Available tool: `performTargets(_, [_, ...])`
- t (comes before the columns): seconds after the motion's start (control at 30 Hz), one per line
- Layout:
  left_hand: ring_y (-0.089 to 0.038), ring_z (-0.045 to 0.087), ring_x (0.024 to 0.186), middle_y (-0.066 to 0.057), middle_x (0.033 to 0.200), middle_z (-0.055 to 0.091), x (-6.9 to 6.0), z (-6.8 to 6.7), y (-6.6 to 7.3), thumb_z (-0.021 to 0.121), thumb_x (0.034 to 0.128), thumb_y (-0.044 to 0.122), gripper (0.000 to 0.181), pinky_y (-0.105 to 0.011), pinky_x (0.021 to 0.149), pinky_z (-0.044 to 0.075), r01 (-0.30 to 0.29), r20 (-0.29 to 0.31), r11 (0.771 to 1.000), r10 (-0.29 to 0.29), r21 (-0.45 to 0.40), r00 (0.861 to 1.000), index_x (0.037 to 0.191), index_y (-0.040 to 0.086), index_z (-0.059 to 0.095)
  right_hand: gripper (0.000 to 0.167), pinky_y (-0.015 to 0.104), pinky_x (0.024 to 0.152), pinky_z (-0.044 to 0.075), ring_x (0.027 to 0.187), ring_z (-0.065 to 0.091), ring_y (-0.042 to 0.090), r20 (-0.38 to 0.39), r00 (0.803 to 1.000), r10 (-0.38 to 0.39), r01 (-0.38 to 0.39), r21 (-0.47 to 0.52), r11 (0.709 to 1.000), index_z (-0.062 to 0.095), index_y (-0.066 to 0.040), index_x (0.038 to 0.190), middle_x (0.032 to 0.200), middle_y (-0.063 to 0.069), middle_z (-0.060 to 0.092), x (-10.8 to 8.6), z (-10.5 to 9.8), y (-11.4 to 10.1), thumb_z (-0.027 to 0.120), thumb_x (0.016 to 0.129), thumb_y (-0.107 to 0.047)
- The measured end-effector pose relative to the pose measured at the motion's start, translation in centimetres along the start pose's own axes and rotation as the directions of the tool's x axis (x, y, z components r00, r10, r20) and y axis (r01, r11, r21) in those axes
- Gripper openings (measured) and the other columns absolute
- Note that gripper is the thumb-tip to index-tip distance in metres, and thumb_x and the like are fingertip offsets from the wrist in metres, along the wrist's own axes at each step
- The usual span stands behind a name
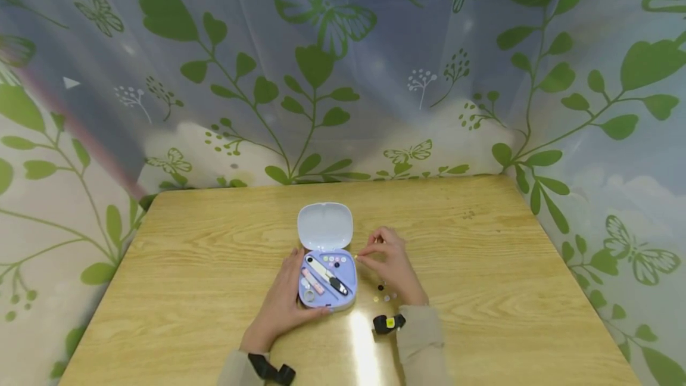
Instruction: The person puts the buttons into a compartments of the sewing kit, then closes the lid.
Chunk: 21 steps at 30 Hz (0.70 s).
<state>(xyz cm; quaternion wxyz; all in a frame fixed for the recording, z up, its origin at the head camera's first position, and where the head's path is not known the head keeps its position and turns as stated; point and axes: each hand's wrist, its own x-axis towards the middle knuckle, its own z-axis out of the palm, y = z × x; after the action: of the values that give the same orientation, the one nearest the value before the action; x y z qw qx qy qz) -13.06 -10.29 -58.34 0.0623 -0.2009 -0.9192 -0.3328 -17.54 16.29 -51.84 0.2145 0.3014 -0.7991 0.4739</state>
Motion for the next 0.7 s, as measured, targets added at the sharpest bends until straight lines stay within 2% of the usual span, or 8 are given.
performTargets(0.13, [-0.022,0.006,0.152,-0.010,0.165,0.015,0.1,0.0,0.0,0.068,0.0647,0.083,0.137,-0.041,0.124,0.011,-0.006,-0.003,1.000,0.006,0.000,1.000,0.160,0.006,0.006,0.018,0.025,0.075,0.038,0.082,0.047,0.026,0.031,0.999,0.030,-0.030,0.004,1.000,0.077,-0.004,0.076,0.086,0.011,0.055,-0.4,1.1,1.2,0.085,0.067,0.009])
performTargets(0.3, [-0.023,0.007,0.152,-0.009,0.165,0.015,0.1,0.0,-0.1,0.069,0.0647,0.082,0.137,-0.040,0.125,0.010,-0.014,-0.007,1.000,0.014,-0.003,1.000,0.160,0.007,0.005,0.011,0.024,0.076,0.038,0.086,0.045,0.016,0.083,0.990,0.115,-0.118,0.037,0.992,0.080,-0.012,0.080,0.090,-0.001,0.053,-0.7,1.8,1.6,0.085,0.075,-0.003])
performTargets(0.43, [-0.024,0.007,0.152,-0.009,0.165,0.015,0.1,0.1,-0.2,0.068,0.0650,0.083,0.137,-0.039,0.125,0.009,-0.021,-0.013,1.000,0.021,0.002,1.000,0.160,0.006,0.005,0.012,0.025,0.075,0.039,0.086,0.044,0.015,0.098,0.988,0.120,-0.123,0.028,0.992,0.080,-0.011,0.080,0.089,-0.002,0.052,-0.7,2.2,1.3,0.086,0.074,-0.003])
performTargets(0.63, [-0.023,0.006,0.152,-0.008,0.166,0.013,0.2,0.0,-0.1,0.067,0.0658,0.083,0.137,-0.040,0.124,0.009,-0.011,-0.001,1.000,0.011,0.006,1.000,0.160,0.007,0.004,0.010,0.026,0.078,0.038,0.088,0.043,0.015,0.131,0.972,0.196,-0.198,0.006,0.980,0.080,-0.013,0.080,0.091,-0.004,0.049,-0.9,2.7,1.2,0.085,0.076,-0.006])
performTargets(0.7, [-0.023,0.006,0.152,-0.008,0.166,0.013,0.1,0.0,0.0,0.067,0.0659,0.084,0.136,-0.040,0.124,0.010,-0.009,0.000,1.000,0.009,0.008,1.000,0.160,0.007,0.004,0.009,0.027,0.077,0.037,0.087,0.042,0.015,0.134,0.970,0.200,-0.202,0.001,0.979,0.080,-0.014,0.080,0.090,-0.004,0.047,-1.0,2.8,1.3,0.085,0.077,-0.007])
